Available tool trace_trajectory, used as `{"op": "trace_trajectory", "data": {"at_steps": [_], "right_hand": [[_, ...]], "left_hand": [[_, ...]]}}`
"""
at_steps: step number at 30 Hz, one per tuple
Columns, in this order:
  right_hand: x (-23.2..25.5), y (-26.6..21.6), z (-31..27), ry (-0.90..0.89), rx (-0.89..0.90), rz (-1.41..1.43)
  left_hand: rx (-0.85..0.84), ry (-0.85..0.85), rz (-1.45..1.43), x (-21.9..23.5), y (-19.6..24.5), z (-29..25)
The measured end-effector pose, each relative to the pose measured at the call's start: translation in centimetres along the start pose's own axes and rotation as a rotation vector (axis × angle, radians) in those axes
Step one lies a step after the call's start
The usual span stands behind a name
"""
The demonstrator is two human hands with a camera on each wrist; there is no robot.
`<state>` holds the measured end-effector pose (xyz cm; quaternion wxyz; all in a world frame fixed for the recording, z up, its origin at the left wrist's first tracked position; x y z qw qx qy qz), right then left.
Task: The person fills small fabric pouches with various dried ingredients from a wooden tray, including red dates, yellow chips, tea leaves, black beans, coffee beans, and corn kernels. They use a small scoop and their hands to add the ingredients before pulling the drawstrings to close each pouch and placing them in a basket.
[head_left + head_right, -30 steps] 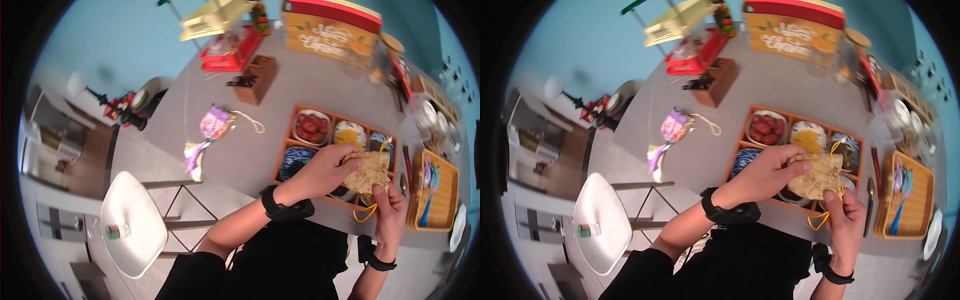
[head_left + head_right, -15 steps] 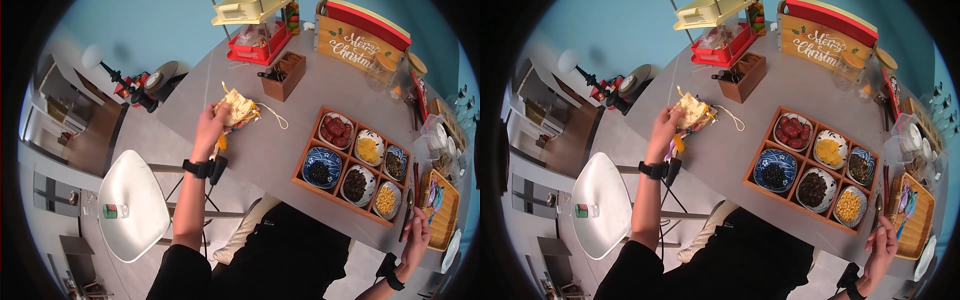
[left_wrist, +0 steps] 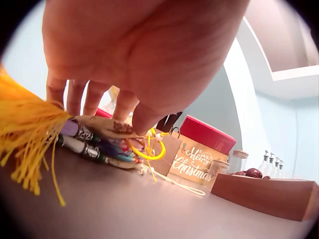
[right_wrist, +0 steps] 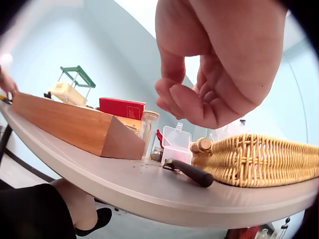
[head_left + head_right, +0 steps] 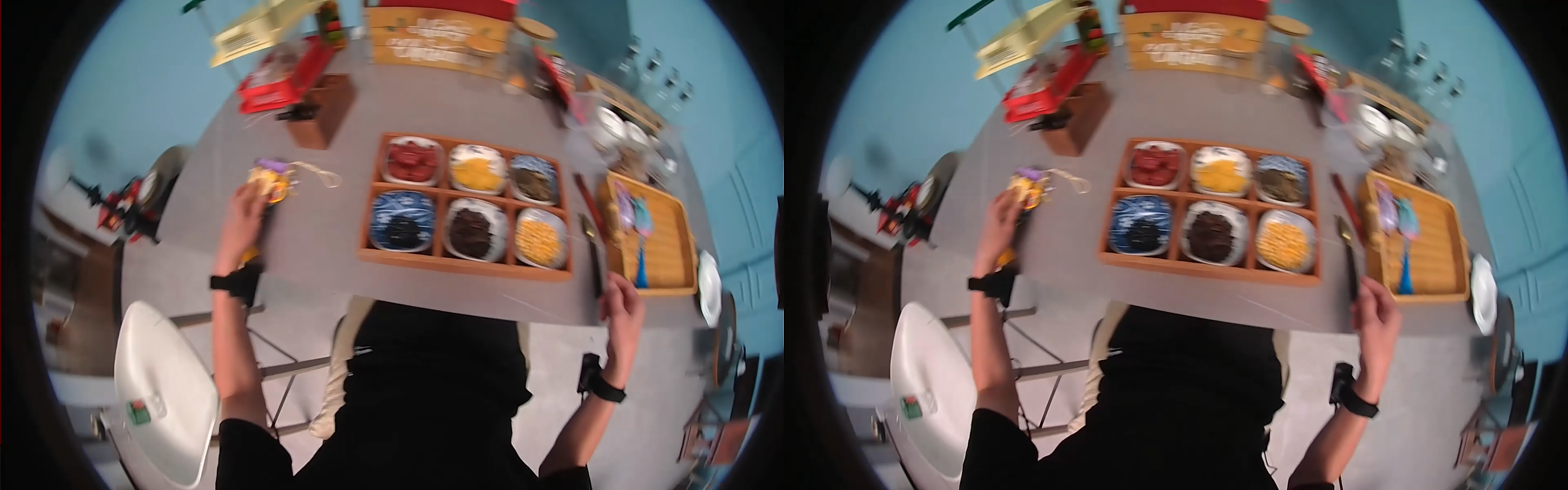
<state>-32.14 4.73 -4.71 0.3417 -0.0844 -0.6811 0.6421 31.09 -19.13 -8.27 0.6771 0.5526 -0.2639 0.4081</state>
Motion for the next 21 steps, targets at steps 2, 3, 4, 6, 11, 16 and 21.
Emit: {"op": "trace_trajectory", "data": {"at_steps": [2, 3, 4, 6, 11, 16, 21], "right_hand": [[0.3, 0.1, 0.3, 0.004, 0.034, -0.009], [0.4, 0.0, 0.2, 0.010, 0.058, -0.026], [0.5, 0.1, 0.2, 0.011, 0.077, -0.034], [0.9, -0.1, 0.1, 0.022, 0.081, -0.076], [3.5, -3.1, 1.0, 0.065, 0.287, -0.505], [8.1, -4.3, 7.5, 0.135, 0.320, -0.504], [9.9, -0.1, 18.5, 0.044, 0.348, -0.888]], "left_hand": [[-0.024, 0.151, 0.048, 1.2, 0.9, -0.5], [-0.044, 0.146, 0.032, 1.5, 2.8, -1.1], [-0.049, 0.225, -0.119, 2.3, 5.1, -2.2], [-0.059, 0.292, -0.289, 2.9, 6.6, -3.9], [0.142, -0.082, -0.607, -1.3, 9.4, -5.4], [0.264, -0.163, -0.821, -6.4, 8.9, -4.9], [0.265, -0.092, -0.898, -7.1, 8.5, -5.4]]}}
Point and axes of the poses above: each hand's wrist, its own z-axis towards the middle knuckle, its own x-axis out of the back of the hand, y = z × x, the point moved 7 cm from there along z, towards the middle knuckle, and after that the axes turned 6 degrees about x, right-handed, at the moved point
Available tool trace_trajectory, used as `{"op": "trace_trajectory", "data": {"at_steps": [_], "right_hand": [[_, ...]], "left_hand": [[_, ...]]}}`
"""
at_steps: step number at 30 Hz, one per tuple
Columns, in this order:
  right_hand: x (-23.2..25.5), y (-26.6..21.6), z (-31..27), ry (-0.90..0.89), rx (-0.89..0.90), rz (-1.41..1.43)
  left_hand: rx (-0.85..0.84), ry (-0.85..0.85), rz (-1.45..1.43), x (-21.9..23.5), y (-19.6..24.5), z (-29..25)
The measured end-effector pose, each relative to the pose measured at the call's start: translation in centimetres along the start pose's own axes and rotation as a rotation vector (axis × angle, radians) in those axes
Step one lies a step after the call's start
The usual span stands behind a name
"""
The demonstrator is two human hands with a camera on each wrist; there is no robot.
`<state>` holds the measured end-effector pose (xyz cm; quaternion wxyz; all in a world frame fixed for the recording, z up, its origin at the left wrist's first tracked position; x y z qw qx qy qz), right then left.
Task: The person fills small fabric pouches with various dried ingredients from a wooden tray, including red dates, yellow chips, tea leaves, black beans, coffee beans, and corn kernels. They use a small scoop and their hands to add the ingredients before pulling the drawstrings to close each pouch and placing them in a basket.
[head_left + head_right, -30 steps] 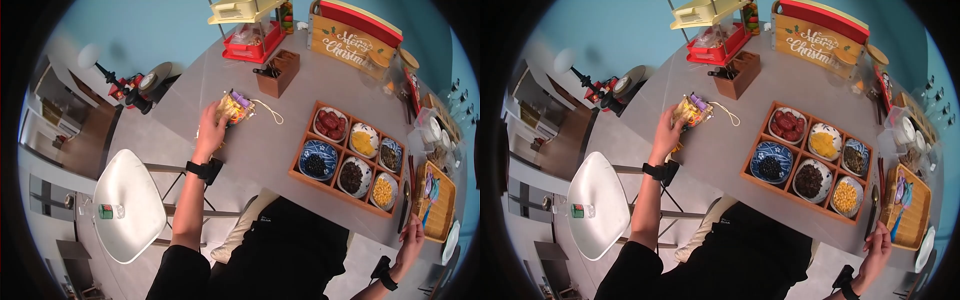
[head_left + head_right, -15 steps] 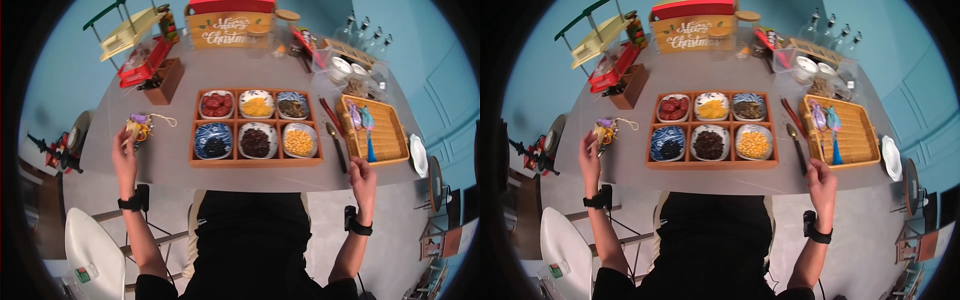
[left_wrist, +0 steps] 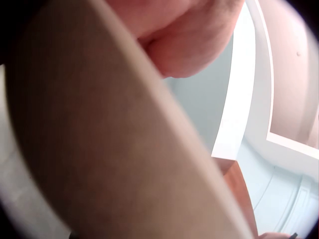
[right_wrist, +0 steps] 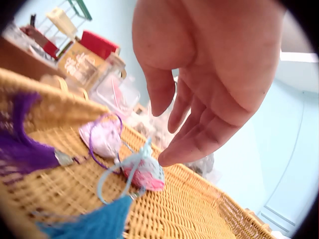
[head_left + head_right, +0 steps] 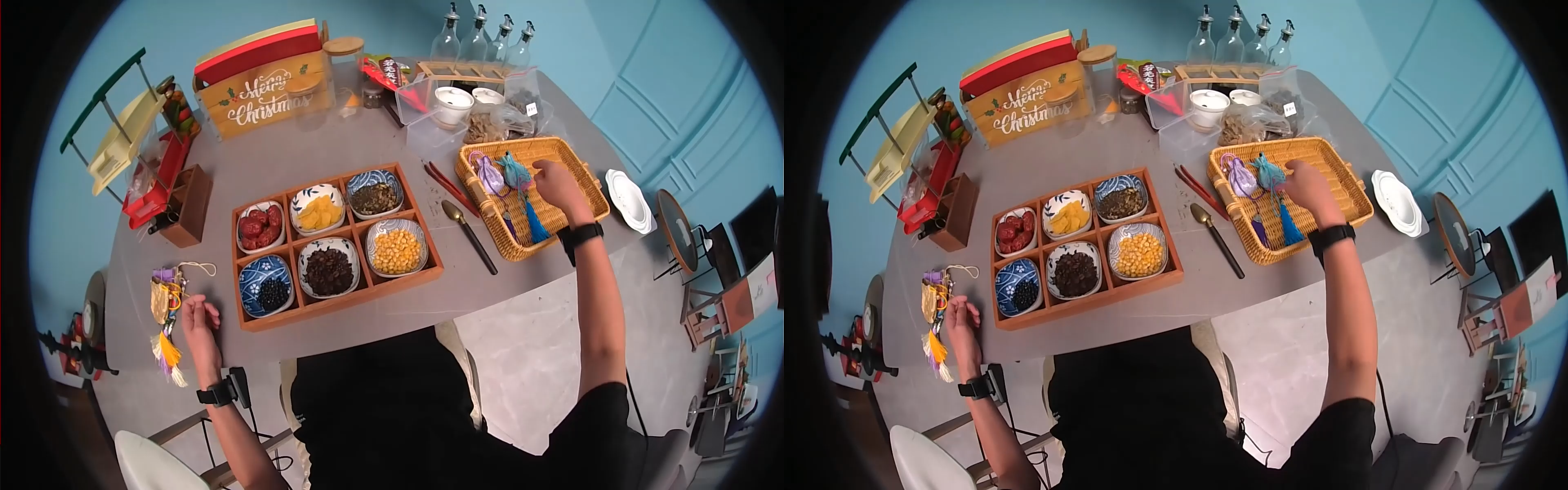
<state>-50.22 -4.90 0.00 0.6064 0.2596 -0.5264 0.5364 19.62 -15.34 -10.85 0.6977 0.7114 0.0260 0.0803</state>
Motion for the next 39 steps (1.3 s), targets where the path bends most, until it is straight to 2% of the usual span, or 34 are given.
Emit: {"op": "trace_trajectory", "data": {"at_steps": [3, 5, 7, 8, 10, 14, 17, 19, 20, 22, 25, 26, 27, 29, 31, 33, 35, 37, 39], "right_hand": [[-1.8, 2.3, 2.1, -0.021, -0.036, -0.031], [-3.2, 4.0, 3.4, -0.043, -0.068, -0.002], [-5.8, 5.8, 3.8, -0.209, -0.166, 0.238], [-6.1, 6.5, 4.2, -0.211, -0.168, 0.238], [-6.1, 4.6, 3.4, -0.454, -0.171, 0.256], [-3.3, 1.4, 2.5, -0.443, -0.213, 0.341], [-1.8, 2.0, 2.0, -0.394, -0.289, 0.289], [0.2, 1.7, 1.6, -0.248, -0.331, 0.477], [0.9, 1.0, 0.9, -0.249, -0.335, 0.471], [2.5, -0.9, 0.1, -0.149, -0.263, 0.639], [3.0, -0.9, -0.9, -0.160, -0.195, 0.591], [3.9, -1.3, -1.4, -0.085, -0.171, 0.582], [4.3, -2.3, -2.0, -0.081, -0.173, 0.580], [5.7, -4.3, -2.9, 0.096, -0.193, 0.733], [6.6, -7.0, -4.0, 0.118, -0.164, 0.730], [7.4, -10.2, -5.7, 0.157, -0.094, 0.844], [7.3, -13.4, -7.5, 0.110, -0.138, 0.914], [6.2, -16.7, -9.4, 0.047, -0.102, 0.971], [3.9, -20.2, -11.9, 0.012, -0.062, 1.019]], "left_hand": [[-0.014, 0.030, 0.010, -0.8, 0.3, -0.4], [-0.013, 0.088, 0.151, -0.8, 0.4, -0.9], [-0.029, 0.114, 0.124, -0.9, 0.8, -1.1], [-0.029, 0.141, 0.107, -0.5, 0.6, -1.0], [0.010, 0.168, 0.109, 0.3, 0.1, -0.9], [0.045, 0.164, 0.186, -0.1, 0.2, -1.3], [0.058, 0.191, 0.153, 0.2, 0.1, -1.4], [0.054, 0.201, 0.161, 0.7, -0.4, -1.6], [0.035, 0.201, 0.170, 0.8, -0.5, -1.5], [0.009, 0.187, 0.163, 0.4, -0.2, -1.2], [0.071, 0.119, 0.054, 1.4, -0.6, -0.5], [0.065, 0.076, 0.079, 1.5, -0.3, -0.3], [0.063, 0.072, 0.078, 1.3, 0.4, -0.4], [-0.144, 0.115, 0.219, -0.3, 4.4, -1.6], [-0.176, 0.103, 0.206, -2.0, 7.7, -3.1], [-0.207, 0.100, 0.197, -4.4, 10.2, -4.9], [-0.111, -0.139, 0.097, -8.0, 11.1, -6.7], [-0.037, -0.385, 0.212, -10.9, 11.3, -8.0], [-0.125, -0.572, 0.215, -13.9, 11.7, -9.1]]}}
Point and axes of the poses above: each hand's wrist, its own z-axis towards the middle knuckle, its own x-axis out of the back of the hand, y = z × x, the point moved 7 cm from there along z, towards the middle knuckle, and after that the axes turned 6 degrees about x, right-handed, at the moved point
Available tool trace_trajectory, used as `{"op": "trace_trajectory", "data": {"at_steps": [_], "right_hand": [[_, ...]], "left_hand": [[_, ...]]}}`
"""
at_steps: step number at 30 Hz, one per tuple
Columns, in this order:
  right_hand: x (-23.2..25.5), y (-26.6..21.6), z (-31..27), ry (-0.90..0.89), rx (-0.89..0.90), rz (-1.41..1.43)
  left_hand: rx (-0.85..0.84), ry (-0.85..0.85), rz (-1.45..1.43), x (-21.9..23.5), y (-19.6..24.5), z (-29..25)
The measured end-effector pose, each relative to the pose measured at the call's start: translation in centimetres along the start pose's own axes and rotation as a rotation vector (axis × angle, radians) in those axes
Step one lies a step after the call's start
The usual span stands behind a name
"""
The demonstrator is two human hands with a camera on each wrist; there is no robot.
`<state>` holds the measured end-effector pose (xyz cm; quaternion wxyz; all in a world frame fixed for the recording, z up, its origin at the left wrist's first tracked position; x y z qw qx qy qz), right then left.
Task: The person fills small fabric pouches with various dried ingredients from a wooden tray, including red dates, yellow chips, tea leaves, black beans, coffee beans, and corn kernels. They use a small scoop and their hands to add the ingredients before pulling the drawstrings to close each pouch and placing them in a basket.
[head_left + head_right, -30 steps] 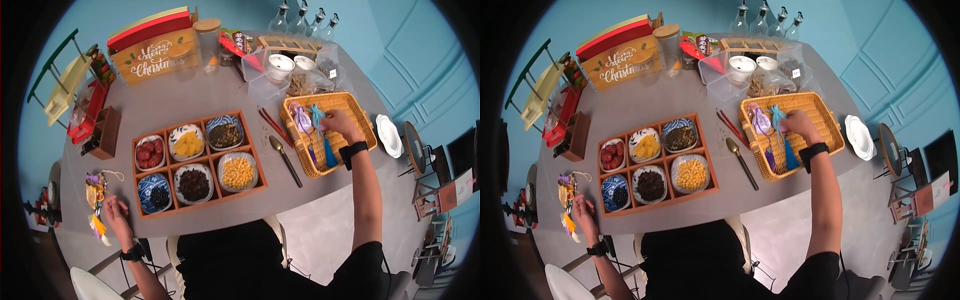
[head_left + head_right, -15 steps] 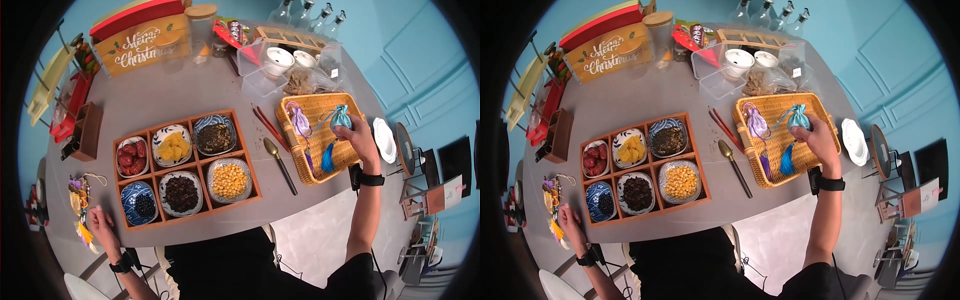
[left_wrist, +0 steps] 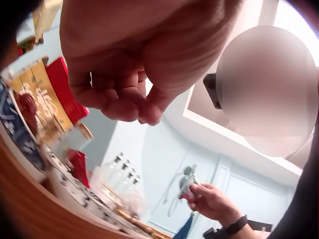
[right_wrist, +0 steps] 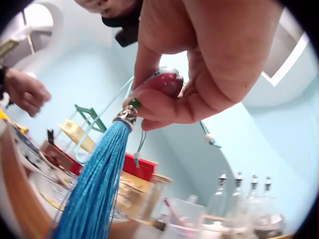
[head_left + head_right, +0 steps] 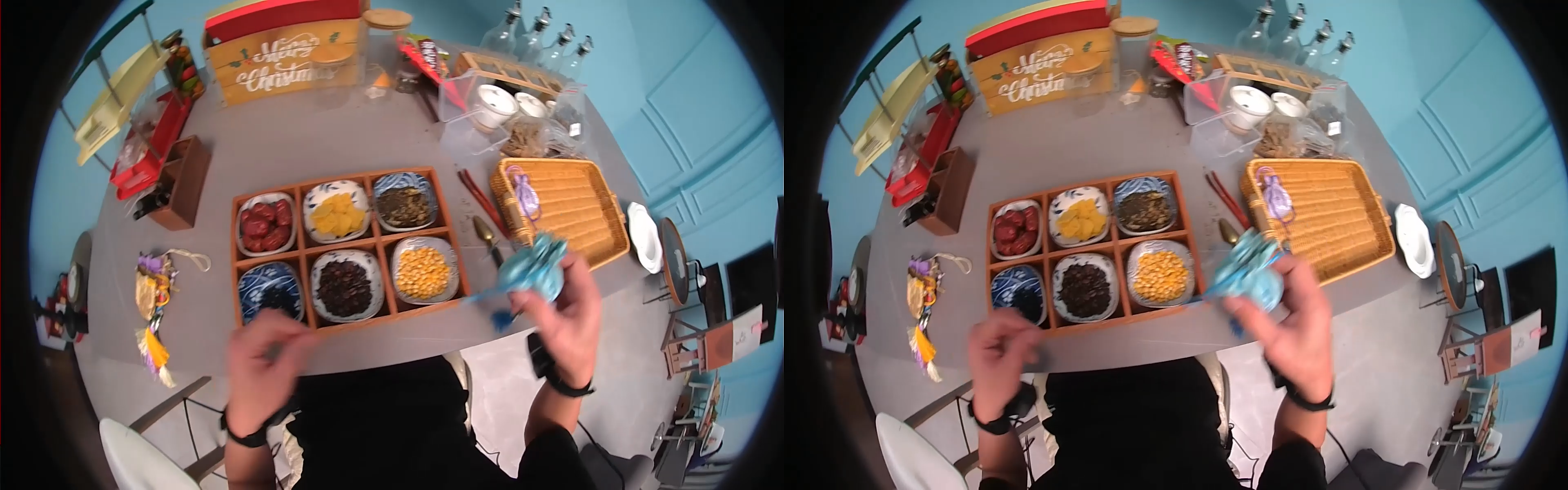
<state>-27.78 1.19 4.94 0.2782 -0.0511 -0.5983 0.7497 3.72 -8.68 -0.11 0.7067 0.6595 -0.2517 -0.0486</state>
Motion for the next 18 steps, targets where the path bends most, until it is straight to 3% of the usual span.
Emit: {"op": "trace_trajectory", "data": {"at_steps": [2, 5, 8, 10, 12, 18], "right_hand": [[-4.2, 0.2, -2.4, -0.137, 0.132, -0.074], [-9.6, -0.1, -4.7, -0.244, 0.215, -0.055], [-12.1, 1.7, -6.8, -0.324, 0.148, -0.142], [-13.0, 2.2, -7.5, -0.327, 0.122, -0.091], [-13.8, 2.7, -8.1, -0.377, 0.106, 0.036], [-13.9, 2.3, -8.1, -0.338, 0.190, -0.114]], "left_hand": [[-0.292, -0.072, 0.108, -2.7, 4.3, 0.4], [-0.196, 0.090, -0.066, -3.6, 5.8, 0.1], [-0.245, -0.028, 0.046, -4.0, 3.3, -0.5], [-0.269, -0.189, 0.048, -4.2, 1.3, -1.1], [-0.302, -0.212, 0.086, -4.0, 1.1, -1.3], [-0.176, -0.008, -0.079, -1.9, 1.8, -2.1]]}}
Point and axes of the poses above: each hand's wrist, its own z-axis towards the middle knuckle, its own x-axis out of the back of the hand, y = z × x, the point moved 7 cm from there along z, towards the middle knuckle, and after that the axes turned 6 degrees about x, right-handed, at the moved point
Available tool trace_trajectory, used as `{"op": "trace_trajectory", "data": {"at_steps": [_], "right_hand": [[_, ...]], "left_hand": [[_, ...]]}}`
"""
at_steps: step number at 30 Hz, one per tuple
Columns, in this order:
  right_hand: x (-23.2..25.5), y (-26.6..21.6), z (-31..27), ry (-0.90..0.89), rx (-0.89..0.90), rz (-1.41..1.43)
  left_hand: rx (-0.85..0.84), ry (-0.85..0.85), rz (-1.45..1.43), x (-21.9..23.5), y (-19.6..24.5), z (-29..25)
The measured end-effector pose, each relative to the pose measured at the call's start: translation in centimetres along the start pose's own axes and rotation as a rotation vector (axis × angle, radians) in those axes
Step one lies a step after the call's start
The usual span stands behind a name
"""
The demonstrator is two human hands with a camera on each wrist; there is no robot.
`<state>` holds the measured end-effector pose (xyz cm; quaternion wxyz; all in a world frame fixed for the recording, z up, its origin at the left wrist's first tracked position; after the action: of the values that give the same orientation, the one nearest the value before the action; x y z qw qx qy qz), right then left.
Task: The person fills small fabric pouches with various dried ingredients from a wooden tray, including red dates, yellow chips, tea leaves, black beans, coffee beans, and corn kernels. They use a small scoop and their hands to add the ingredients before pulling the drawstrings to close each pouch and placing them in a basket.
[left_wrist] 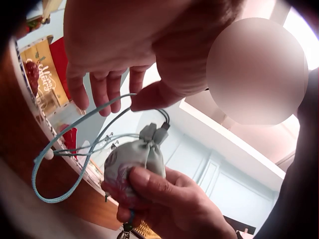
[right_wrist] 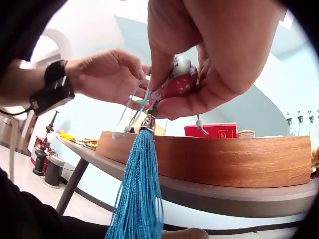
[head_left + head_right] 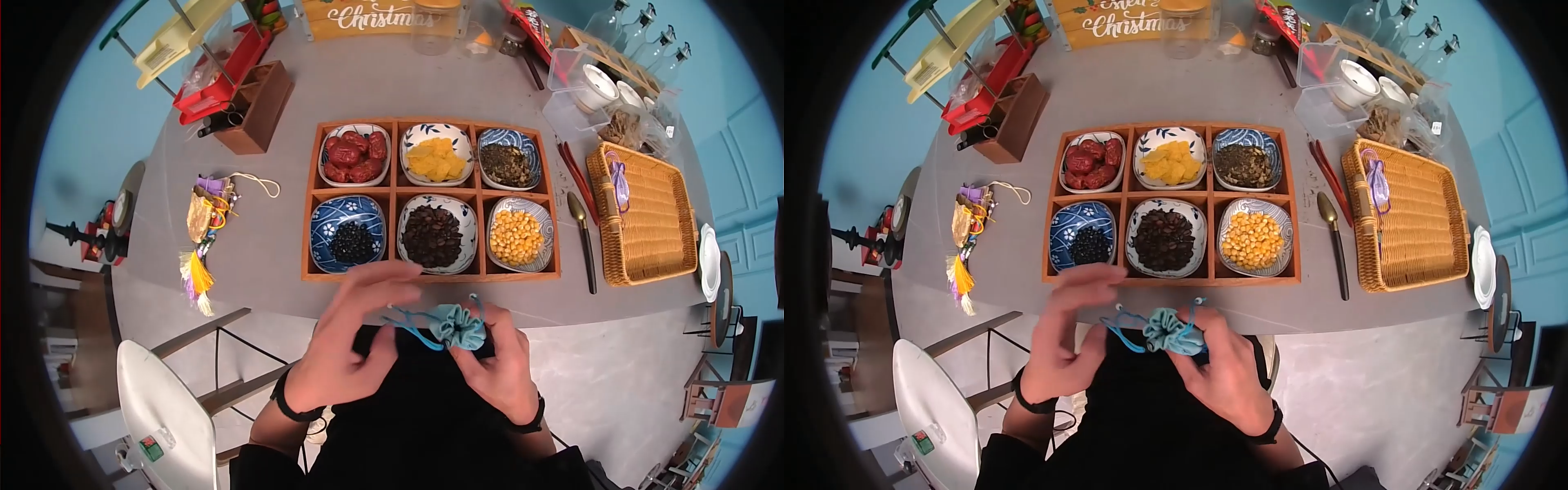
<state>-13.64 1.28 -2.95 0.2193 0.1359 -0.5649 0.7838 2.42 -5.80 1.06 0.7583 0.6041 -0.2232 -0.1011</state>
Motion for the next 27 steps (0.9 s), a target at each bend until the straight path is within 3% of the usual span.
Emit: {"op": "trace_trajectory", "data": {"at_steps": [3, 4, 6, 7, 11, 13, 16, 20, 22, 27], "right_hand": [[0.0, 0.2, -0.2, 0.007, 0.060, 0.006], [0.0, 0.1, -0.3, 0.000, 0.059, 0.011], [-0.2, 0.0, -0.4, -0.021, 0.034, -0.011], [-0.1, -0.3, -0.5, -0.024, 0.039, -0.002], [-0.5, -0.5, -1.2, -0.094, 0.044, -0.001], [-0.5, -0.1, -1.5, -0.141, 0.068, -0.005], [-0.8, 0.5, -1.9, -0.203, 0.053, 0.143], [-1.0, 0.9, -1.9, -0.251, -0.003, 0.053], [-0.9, 1.2, -2.0, -0.283, 0.007, 0.009], [-0.1, 0.2, -1.7, -0.373, 0.053, 0.049]], "left_hand": [[-0.203, -0.121, 0.161, -0.4, 2.1, -0.7], [-0.196, -0.116, 0.163, -0.4, 1.9, -0.6], [-0.284, -0.273, 0.414, -2.0, 1.5, -0.8], [-0.317, -0.198, 0.463, -2.1, 1.7, -0.6], [-0.247, -0.309, 0.586, -3.0, 1.0, -0.6], [-0.242, -0.464, 0.538, -3.8, 0.3, -1.1], [-0.218, -0.542, 0.431, -3.5, -0.2, -1.2], [-0.241, -0.531, 0.569, -4.2, -1.4, -1.1], [-0.185, -0.573, 0.441, -4.6, -1.7, -1.0], [-0.205, -0.619, 0.438, -4.5, -1.7, -1.1]]}}
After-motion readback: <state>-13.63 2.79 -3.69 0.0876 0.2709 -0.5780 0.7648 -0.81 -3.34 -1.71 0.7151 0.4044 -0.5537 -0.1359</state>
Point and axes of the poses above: each hand's wrist, its own z-axis towards the middle knuckle, its own x-axis out of the back of the hand, y = z × x, the point moved 7 cm from there along z, towards the middle knuckle, and after that the axes turned 6 degrees about x, right-handed, at the moved point
